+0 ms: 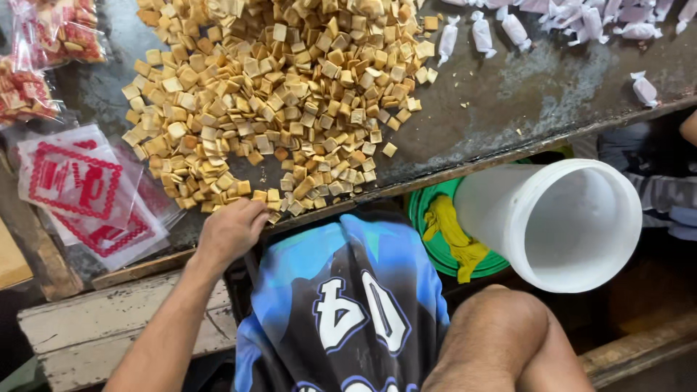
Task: The person scoops small square food items into small plastic bags and places the filled bags into a cardboard box.
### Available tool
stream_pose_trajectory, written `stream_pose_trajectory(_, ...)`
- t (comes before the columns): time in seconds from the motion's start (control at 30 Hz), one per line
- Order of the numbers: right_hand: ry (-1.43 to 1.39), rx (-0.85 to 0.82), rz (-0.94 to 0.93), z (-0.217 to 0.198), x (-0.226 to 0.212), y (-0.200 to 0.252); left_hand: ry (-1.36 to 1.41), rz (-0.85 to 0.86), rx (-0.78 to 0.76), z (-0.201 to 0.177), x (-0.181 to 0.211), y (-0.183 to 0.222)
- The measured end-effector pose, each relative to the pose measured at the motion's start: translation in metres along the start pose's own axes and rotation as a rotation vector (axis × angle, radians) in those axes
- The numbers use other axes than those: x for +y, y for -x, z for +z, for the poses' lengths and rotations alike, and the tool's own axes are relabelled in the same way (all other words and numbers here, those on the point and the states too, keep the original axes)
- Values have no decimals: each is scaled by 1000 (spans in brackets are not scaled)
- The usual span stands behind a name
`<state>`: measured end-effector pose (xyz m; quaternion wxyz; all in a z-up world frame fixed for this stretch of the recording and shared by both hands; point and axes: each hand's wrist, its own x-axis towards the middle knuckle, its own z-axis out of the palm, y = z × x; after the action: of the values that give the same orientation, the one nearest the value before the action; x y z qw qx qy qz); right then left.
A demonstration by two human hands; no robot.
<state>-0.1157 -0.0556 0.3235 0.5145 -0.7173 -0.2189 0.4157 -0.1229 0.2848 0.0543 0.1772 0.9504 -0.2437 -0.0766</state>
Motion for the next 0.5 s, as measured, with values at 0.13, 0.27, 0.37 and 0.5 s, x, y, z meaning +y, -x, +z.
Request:
stream_pose_trajectory(0.13, -50, -46, -157, -3, -5, 12, -55, -131, -126, 10, -1, 12)
stream_pose_trajectory(0.27, -105, -80, -300, -1, -8, 20, -73, -78, 32, 54, -15, -11)
stream_pose_trajectory(0.37, -148, -133, -432, 3, -14, 12, -15, -111, 234, 23, -6, -55)
stream_pose_trajectory(0.5, -150, -220, -603, 9, 6, -16, 240, -139, 188, 5, 43, -52)
